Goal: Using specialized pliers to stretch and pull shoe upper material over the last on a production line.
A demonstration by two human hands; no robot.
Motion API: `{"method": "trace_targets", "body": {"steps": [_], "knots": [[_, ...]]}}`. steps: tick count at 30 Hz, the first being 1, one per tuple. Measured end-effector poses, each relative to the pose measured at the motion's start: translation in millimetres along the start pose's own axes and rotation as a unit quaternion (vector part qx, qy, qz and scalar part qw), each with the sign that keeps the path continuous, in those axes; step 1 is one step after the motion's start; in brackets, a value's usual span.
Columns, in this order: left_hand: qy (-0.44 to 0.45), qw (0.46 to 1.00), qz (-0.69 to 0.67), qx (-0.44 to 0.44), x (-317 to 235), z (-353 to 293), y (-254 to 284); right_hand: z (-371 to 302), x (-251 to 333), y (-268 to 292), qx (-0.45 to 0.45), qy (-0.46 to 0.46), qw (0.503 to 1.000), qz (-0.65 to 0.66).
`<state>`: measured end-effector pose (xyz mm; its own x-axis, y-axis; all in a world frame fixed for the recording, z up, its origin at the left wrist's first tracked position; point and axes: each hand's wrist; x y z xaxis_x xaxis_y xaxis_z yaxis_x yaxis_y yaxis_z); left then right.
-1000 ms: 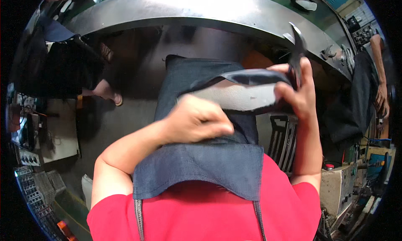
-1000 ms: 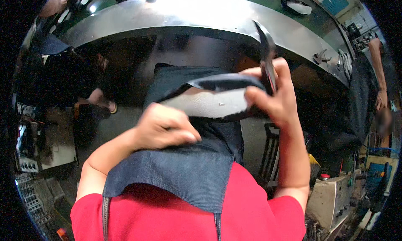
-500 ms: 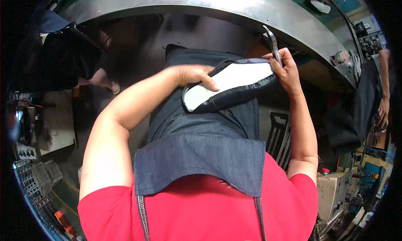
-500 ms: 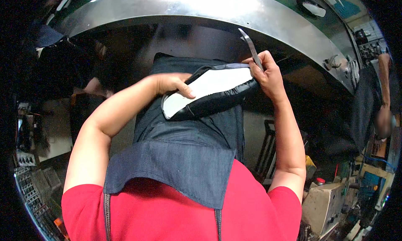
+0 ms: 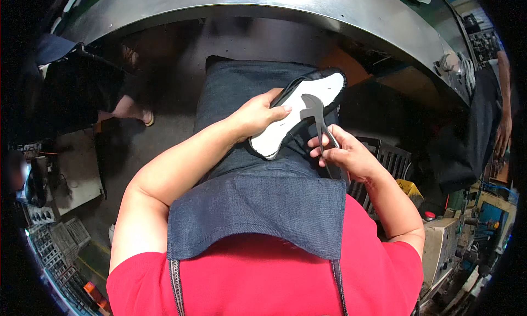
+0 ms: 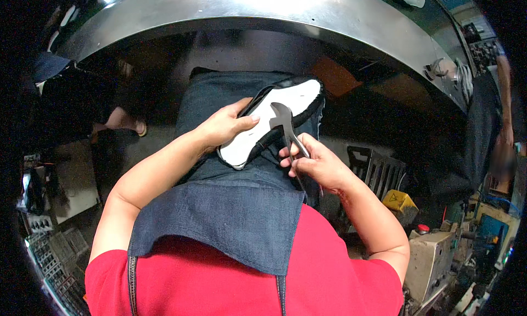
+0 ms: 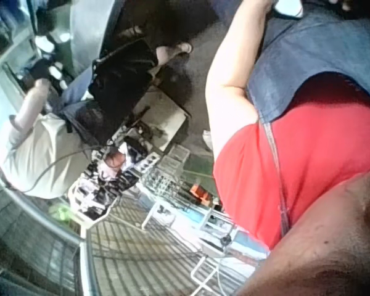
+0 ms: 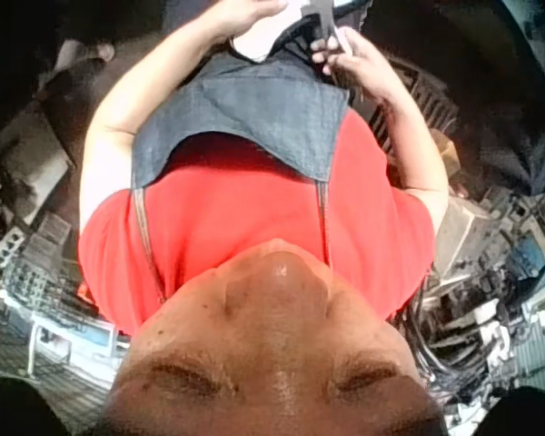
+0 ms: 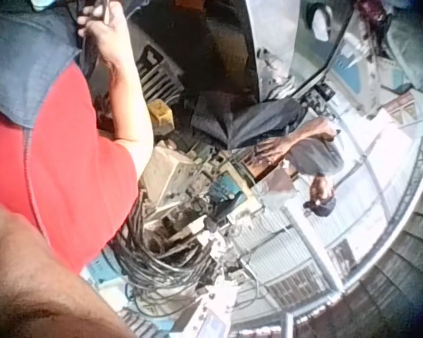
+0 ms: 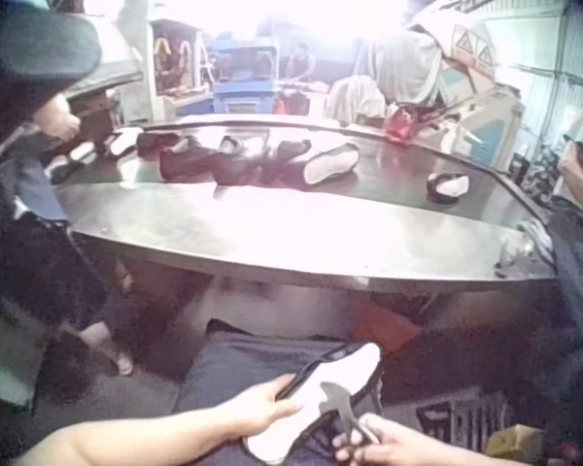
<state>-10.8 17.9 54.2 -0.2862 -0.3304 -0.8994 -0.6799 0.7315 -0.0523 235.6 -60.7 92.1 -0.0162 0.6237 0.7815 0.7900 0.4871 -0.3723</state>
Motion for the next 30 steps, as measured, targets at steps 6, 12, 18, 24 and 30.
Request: {"method": "trace_targets", "body": {"steps": [6,12,18,24,30], "knots": [[-0.038,0.992,-0.104,0.053,23,-7,0,-9,5,-12,0.049,-0.031,0.992,0.11],[-0.078,0.976,-0.202,-0.025,28,-4,-9,11,17,-2,0.04,-0.025,0.993,-0.108],[-0.052,0.99,0.065,-0.11,21,-5,-19,15,52,-5,0.056,-0.022,0.941,-0.332],[-0.064,0.99,0.077,-0.099,20,-5,-19,11,90,-18,0.025,-0.133,0.842,-0.523],[-0.075,0.986,0.092,-0.117,28,0,-19,9,98,-19,0.035,-0.145,0.831,-0.536]]}}
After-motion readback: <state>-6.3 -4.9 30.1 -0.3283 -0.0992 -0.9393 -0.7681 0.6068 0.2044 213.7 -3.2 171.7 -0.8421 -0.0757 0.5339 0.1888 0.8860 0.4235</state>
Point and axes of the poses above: each hand's wrist, its own z-axis towards the middle knuckle, its own y-axis out of the back of the hand, x = y × z, and after that the axes turned 13 degrees about x, right-handed
